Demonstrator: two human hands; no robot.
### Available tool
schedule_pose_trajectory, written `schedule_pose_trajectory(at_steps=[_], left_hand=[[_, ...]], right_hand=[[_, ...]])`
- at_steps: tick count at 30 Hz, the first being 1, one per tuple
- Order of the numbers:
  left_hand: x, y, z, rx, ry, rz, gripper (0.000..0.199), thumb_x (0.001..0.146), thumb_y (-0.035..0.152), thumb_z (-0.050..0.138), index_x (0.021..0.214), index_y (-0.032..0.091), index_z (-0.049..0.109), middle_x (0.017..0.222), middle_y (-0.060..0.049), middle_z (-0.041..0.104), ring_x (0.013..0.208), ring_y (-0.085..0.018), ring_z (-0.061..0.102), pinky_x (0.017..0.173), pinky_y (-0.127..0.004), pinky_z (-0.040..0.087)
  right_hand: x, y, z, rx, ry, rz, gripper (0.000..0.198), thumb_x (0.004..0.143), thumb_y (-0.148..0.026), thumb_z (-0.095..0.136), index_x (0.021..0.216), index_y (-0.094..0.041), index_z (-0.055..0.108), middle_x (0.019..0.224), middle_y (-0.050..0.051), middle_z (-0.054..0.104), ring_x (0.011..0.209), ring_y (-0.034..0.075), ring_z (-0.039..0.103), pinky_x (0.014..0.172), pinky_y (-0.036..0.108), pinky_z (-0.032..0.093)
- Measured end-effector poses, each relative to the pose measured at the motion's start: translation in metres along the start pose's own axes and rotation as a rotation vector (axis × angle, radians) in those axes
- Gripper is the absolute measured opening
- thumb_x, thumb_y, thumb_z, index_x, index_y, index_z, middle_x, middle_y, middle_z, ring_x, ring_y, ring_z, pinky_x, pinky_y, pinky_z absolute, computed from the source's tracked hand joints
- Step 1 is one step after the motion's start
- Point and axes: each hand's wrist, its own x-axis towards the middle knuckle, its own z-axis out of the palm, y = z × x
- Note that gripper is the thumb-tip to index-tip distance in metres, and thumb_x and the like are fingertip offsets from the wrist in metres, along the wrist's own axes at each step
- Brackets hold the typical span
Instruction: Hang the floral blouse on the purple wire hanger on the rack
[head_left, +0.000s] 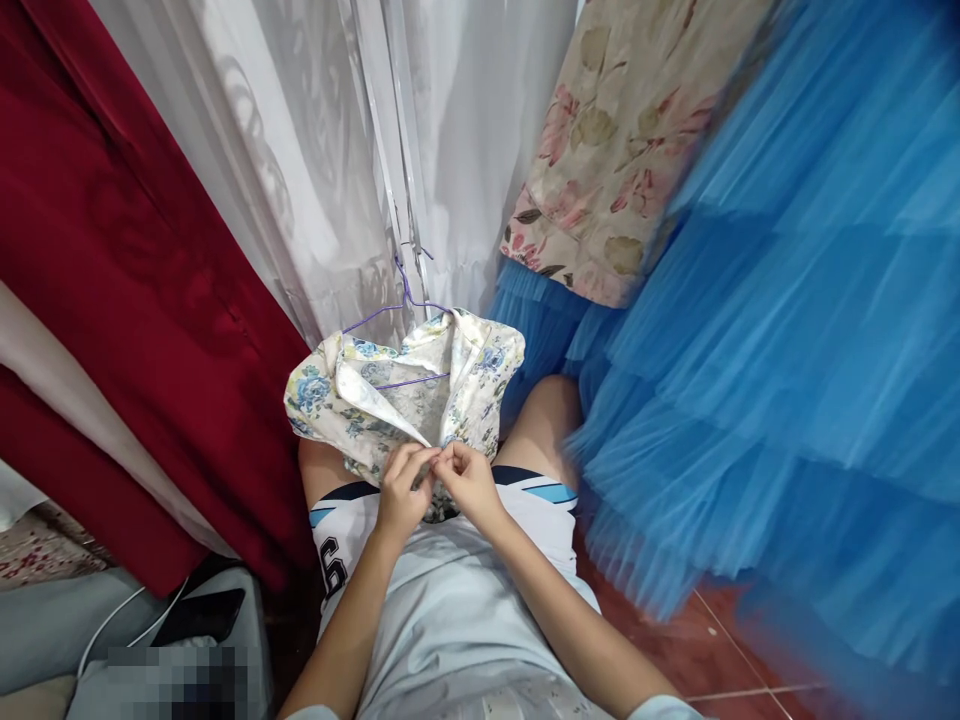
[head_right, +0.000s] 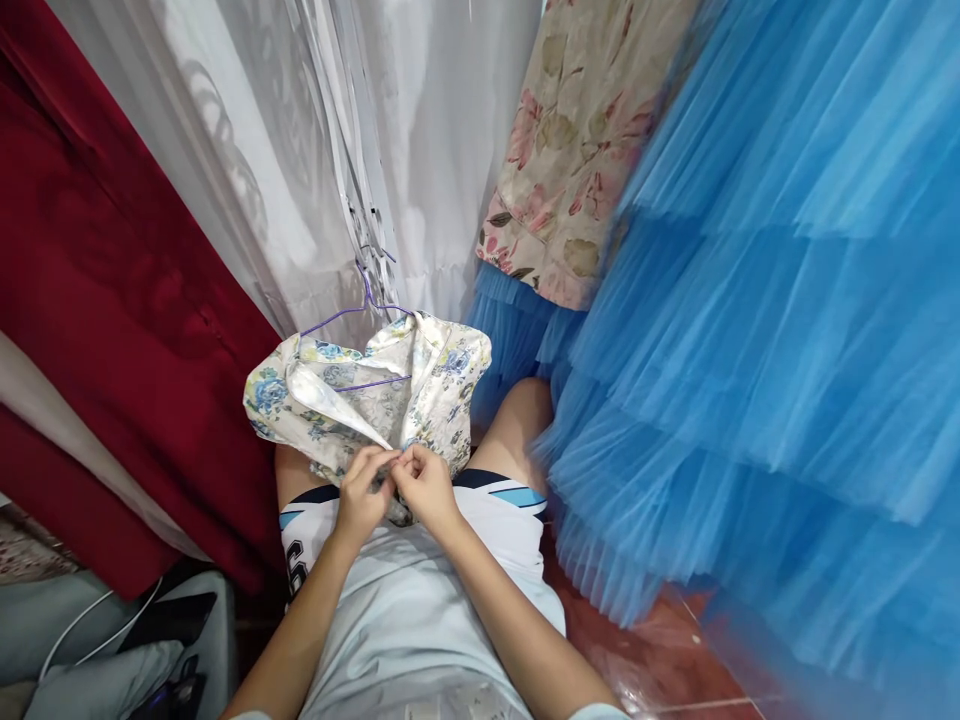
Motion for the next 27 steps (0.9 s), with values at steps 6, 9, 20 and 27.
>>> schedule_pose_trajectory(at_steps=[6,9,20,27], left_hand=[[0.023,-0.006,0.010,-0.119,-0.389,0.104,0.030,0.092,0.019,0.052,0.114,0.028,0.070,0.091,-0.007,0.068,0.092,-0.021,0.064,0.084,-0.035,0.051],[0.033,-0.012,0.002,-0.128,-0.470,0.182,0.029,0.093,0.020,0.052,0.114,0.026,0.070,0.089,-0.006,0.070,0.086,-0.019,0.065,0.081,-0.033,0.051],[0.124,0.012,-0.001,-0.075,-0.253,0.272,0.012,0.089,0.026,0.062,0.084,0.022,0.072,0.078,-0.004,0.067,0.076,-0.017,0.061,0.074,-0.032,0.048],[0.228,0.025,0.001,0.030,0.017,0.261,0.014,0.084,0.030,0.069,0.079,0.018,0.073,0.076,-0.002,0.062,0.079,-0.016,0.057,0.081,-0.033,0.046]], right_hand=[[0.000,-0.005,-0.015,-0.093,-0.064,-0.079,0.026,0.082,-0.039,0.061,0.069,-0.021,0.047,0.056,-0.005,0.046,0.050,0.011,0.040,0.049,0.024,0.029],[0.003,-0.001,-0.027,-0.234,-0.108,-0.140,0.029,0.074,-0.039,0.071,0.080,-0.021,0.049,0.060,-0.006,0.048,0.055,0.012,0.044,0.055,0.024,0.033],[0.005,0.007,-0.017,-0.463,-0.054,-0.172,0.022,0.090,-0.035,0.049,0.073,-0.023,0.042,0.058,-0.003,0.046,0.055,0.016,0.043,0.057,0.027,0.030],[-0.002,0.014,-0.025,-0.425,-0.114,-0.155,0.025,0.090,-0.034,0.050,0.070,-0.023,0.038,0.058,-0.004,0.042,0.054,0.014,0.041,0.056,0.026,0.030]])
